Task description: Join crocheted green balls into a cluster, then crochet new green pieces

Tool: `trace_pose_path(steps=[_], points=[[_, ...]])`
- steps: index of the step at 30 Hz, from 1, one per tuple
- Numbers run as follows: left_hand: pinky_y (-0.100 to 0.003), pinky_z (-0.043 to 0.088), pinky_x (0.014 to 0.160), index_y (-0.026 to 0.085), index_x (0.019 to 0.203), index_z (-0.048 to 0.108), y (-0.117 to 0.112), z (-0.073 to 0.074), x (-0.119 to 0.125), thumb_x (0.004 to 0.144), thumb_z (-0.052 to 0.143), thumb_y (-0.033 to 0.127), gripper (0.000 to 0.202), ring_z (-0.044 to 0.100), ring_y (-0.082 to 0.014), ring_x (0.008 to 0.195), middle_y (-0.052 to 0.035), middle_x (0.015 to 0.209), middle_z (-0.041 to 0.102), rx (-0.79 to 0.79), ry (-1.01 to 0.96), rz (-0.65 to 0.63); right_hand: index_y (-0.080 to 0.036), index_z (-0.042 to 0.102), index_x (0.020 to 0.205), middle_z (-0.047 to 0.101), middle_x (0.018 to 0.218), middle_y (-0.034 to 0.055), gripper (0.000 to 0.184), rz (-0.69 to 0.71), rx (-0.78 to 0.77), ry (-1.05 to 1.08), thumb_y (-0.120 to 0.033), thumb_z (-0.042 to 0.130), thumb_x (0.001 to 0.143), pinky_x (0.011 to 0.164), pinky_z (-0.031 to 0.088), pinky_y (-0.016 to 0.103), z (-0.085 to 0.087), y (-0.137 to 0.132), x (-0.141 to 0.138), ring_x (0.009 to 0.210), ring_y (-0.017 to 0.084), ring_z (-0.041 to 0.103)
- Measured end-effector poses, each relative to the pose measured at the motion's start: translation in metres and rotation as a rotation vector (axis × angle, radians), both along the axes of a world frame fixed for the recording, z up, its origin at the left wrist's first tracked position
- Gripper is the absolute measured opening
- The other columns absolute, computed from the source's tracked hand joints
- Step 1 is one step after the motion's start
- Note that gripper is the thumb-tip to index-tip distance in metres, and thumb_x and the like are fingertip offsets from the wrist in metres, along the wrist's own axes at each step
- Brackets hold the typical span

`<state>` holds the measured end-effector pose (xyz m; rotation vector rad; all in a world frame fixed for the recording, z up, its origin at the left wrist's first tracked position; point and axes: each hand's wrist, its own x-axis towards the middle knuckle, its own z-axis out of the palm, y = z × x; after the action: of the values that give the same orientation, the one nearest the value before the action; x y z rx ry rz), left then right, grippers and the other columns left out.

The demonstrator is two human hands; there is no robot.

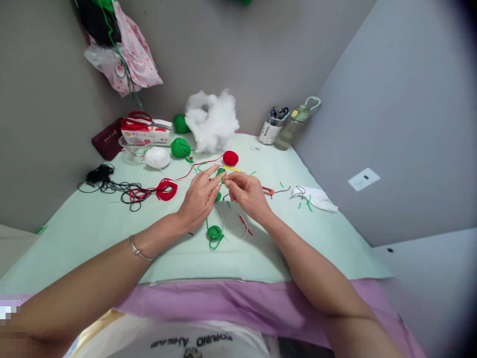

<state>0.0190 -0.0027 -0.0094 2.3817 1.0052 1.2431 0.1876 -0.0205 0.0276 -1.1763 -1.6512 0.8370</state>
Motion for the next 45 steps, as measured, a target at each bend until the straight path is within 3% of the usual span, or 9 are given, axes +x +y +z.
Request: trace_pose_path(steps=[6,28,40,45], points=[[-0.056,0.023,0.122,0.019,0.137,0.058,0.0,0.0,0.001,0.106,0.032,0.029,0.042,0.032,-0.0271,0.151,-0.0173,0.16,0.04,0.054,0.097,0.038,-0.016,0.068,0.087,0.049,0.052,-0.0061,0.017,0.019,-0.043,0.051,-0.029,0.056,0.087,0.05,0.035,0.023,0.002,0.001,0.001,0.048,0.01,0.044],[-0.061,0.016,0.123,0.02,0.136,0.057,0.004,0.002,-0.004,0.103,0.033,0.019,0.041,0.018,-0.0288,0.156,-0.0145,0.165,0.031,0.022,0.228,0.002,-0.015,0.069,0.082,0.049,0.047,-0.0065,0.02,0.065,-0.196,0.163,-0.034,0.065,0.081,0.047,0.03,0.024,0.003,0.007,0.007,0.044,0.008,0.04],[-0.061,0.016,0.124,0.022,0.136,0.059,0.007,0.002,-0.006,0.099,0.038,0.014,0.043,0.02,-0.0293,0.156,-0.0124,0.164,0.035,0.039,0.262,-0.013,-0.016,0.066,0.077,0.048,0.044,-0.0071,0.019,0.074,-0.246,0.19,-0.034,0.068,0.079,0.046,0.028,0.024,0.004,0.007,0.008,0.043,0.008,0.037],[-0.061,0.019,0.124,0.021,0.124,0.068,0.01,0.004,-0.009,0.099,0.04,0.017,0.038,0.026,-0.0307,0.154,-0.012,0.156,0.048,0.018,0.241,-0.047,-0.016,0.066,0.078,0.05,0.045,-0.0066,0.021,0.087,-0.245,0.169,-0.036,0.067,0.081,0.046,0.029,0.023,0.0,0.007,0.008,0.043,0.008,0.038]])
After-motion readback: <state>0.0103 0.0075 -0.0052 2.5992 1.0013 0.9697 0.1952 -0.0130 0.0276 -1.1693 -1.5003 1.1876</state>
